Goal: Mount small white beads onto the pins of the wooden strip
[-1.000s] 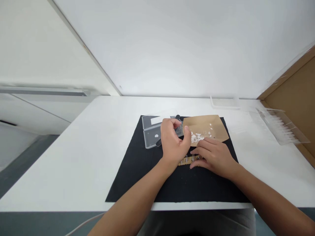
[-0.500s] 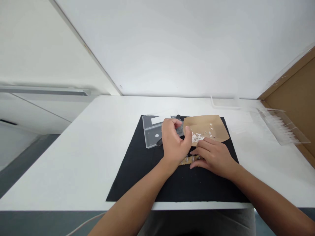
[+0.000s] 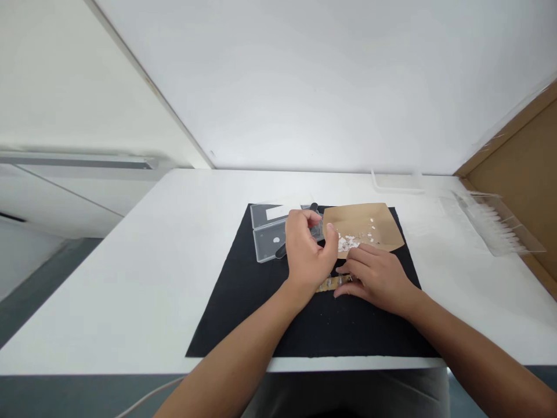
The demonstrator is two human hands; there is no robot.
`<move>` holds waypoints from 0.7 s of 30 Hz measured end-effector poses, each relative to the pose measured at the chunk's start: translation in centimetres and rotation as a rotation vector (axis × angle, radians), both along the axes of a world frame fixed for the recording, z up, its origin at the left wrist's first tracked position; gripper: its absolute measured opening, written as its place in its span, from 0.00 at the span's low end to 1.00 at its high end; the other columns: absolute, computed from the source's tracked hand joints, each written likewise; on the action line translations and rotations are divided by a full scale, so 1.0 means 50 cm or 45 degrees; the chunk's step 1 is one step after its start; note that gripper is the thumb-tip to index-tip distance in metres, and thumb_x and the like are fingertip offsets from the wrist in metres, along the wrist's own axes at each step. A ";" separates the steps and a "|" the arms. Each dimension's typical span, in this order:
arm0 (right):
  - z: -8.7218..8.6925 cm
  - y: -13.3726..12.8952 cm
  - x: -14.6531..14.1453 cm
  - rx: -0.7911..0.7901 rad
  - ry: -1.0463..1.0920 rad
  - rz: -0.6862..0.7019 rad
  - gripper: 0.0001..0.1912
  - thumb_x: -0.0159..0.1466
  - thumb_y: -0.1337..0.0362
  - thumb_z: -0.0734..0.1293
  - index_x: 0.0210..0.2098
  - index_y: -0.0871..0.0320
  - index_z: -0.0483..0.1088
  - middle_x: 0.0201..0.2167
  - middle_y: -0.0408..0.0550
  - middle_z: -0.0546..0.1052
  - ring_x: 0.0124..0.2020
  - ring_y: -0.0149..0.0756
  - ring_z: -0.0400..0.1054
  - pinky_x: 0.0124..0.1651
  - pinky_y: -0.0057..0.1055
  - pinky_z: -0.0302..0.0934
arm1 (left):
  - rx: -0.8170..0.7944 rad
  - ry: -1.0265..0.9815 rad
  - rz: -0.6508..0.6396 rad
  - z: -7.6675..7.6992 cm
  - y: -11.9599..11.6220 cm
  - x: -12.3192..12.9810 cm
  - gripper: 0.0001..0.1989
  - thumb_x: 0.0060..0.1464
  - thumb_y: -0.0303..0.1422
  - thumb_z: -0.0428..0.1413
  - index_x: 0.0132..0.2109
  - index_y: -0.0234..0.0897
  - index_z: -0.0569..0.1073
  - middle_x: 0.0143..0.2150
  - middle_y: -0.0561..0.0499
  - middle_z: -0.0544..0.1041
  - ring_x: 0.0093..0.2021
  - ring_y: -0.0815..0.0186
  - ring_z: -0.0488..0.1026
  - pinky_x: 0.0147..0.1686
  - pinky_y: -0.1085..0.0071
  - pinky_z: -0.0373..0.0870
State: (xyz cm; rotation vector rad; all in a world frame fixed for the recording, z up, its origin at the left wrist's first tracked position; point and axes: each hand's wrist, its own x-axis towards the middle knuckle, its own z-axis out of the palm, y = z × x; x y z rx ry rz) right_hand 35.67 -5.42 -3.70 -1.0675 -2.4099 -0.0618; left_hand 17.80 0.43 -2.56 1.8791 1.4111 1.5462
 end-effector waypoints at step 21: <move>0.007 0.008 0.010 -0.131 0.050 0.067 0.28 0.64 0.39 0.72 0.48 0.57 0.77 0.38 0.49 0.77 0.39 0.41 0.67 0.41 0.38 0.56 | -0.066 -0.021 -0.010 -0.001 -0.001 0.002 0.09 0.59 0.31 0.58 0.44 0.40 0.65 0.41 0.50 0.68 0.35 0.66 0.67 0.34 0.66 0.69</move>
